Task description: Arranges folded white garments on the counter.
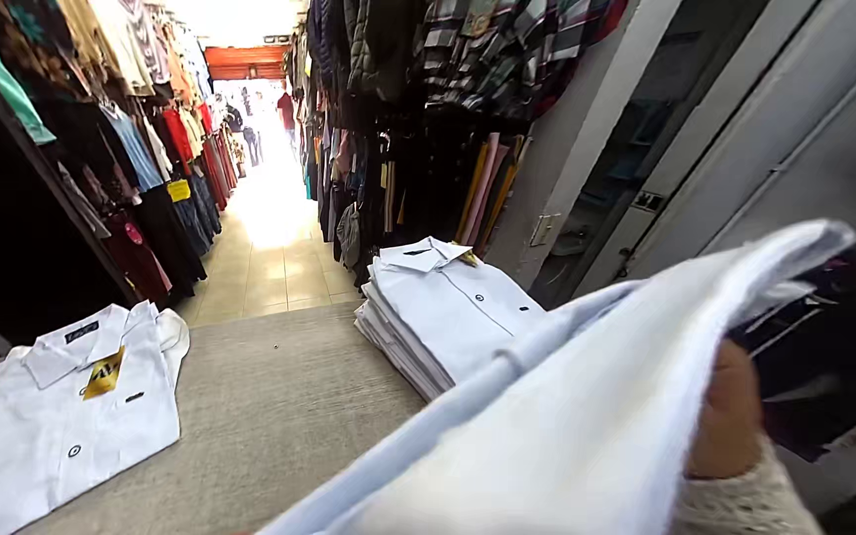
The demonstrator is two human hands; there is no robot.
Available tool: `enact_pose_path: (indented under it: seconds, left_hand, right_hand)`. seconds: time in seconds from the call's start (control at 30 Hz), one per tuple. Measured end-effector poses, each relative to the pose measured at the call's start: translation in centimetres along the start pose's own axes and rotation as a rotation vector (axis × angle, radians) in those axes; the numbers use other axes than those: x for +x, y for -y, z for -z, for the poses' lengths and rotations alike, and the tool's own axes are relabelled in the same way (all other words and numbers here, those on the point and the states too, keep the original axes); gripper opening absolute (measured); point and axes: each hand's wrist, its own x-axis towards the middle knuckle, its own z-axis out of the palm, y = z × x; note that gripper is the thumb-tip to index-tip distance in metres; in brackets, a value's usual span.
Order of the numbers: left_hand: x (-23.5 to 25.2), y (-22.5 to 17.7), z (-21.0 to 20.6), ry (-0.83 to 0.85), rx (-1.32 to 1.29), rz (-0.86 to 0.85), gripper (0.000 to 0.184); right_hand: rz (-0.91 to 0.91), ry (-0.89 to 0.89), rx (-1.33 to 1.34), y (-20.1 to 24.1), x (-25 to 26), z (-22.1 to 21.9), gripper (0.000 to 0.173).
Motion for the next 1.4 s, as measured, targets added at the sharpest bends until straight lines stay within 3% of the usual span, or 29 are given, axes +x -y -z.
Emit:
enact_pose_path:
  seconds: [0.13, 0.23, 0.3, 0.43, 0.5, 0.57, 0.67, 0.83, 1.0, 1.13, 1.3, 1.4]
  left_hand:
    - [2.6, 1.7, -4.6, 0.19, -0.2, 0.043, 0.021]
    - [6.2, 1.8, -8.5, 0.195, -0.277, 0.164, 0.026]
    - [9.7, 3.7, -11.2, 0.106, -0.354, 0.305, 0.02]
    - [17.3, 10.3, -15.2, -0.116, -0.512, 0.652, 0.025]
    - [17.5, 14.5, -16.9, -0.134, -0.566, 0.845, 0.032]
    - [15.0, 16.8, -18.2, -0.037, -0.611, 1.018, 0.034]
    - [11.5, 14.9, -19.2, 0.104, -0.666, 1.158, 0.031]
    - [9.5, 14.2, -18.1, 0.184, -0.706, 1.162, 0.025]
    - [9.4, 16.7, -14.7, 0.079, -0.569, 1.088, 0.015]
    - [11.3, 17.5, -13.5, 0.062, -0.313, 1.043, 0.019]
    - [15.3, 16.0, -14.5, -0.006, -0.244, 0.754, 0.039]
    - [13.8, 17.0, -14.8, 0.043, -0.24, 0.856, 0.034]
  right_hand:
    - [0.049, 0.004, -0.238, -0.1, 2.3, 7.5, 0.018]
    - [0.099, 0.097, -0.345, -2.3, 6.9, 10.7, 0.014]
    - [-0.004, 0.137, -0.441, -4.0, 11.2, 10.8, 0.008]
    - [-0.418, 0.289, -0.49, -12.3, 18.7, 8.4, 0.023]
    - [-0.67, 0.428, -0.426, -18.3, 17.6, 8.0, 0.03]
    - [-0.877, 0.584, -0.384, -22.9, 13.4, 9.2, 0.031]
    - [-1.067, 0.623, -0.235, -24.2, 7.0, 12.2, 0.024]
    - [-1.129, 0.267, 0.196, -21.8, -0.2, 13.6, 0.024]
    - [-1.181, 0.214, 0.291, -17.1, -3.8, 10.5, 0.019]
    - [-1.112, 0.17, 0.312, -13.8, -2.6, 7.4, 0.018]
    - [-0.93, -0.012, 0.229, -12.5, 0.7, 6.2, 0.022]
    - [-1.018, 0.012, 0.182, -13.0, -0.5, 6.2, 0.021]
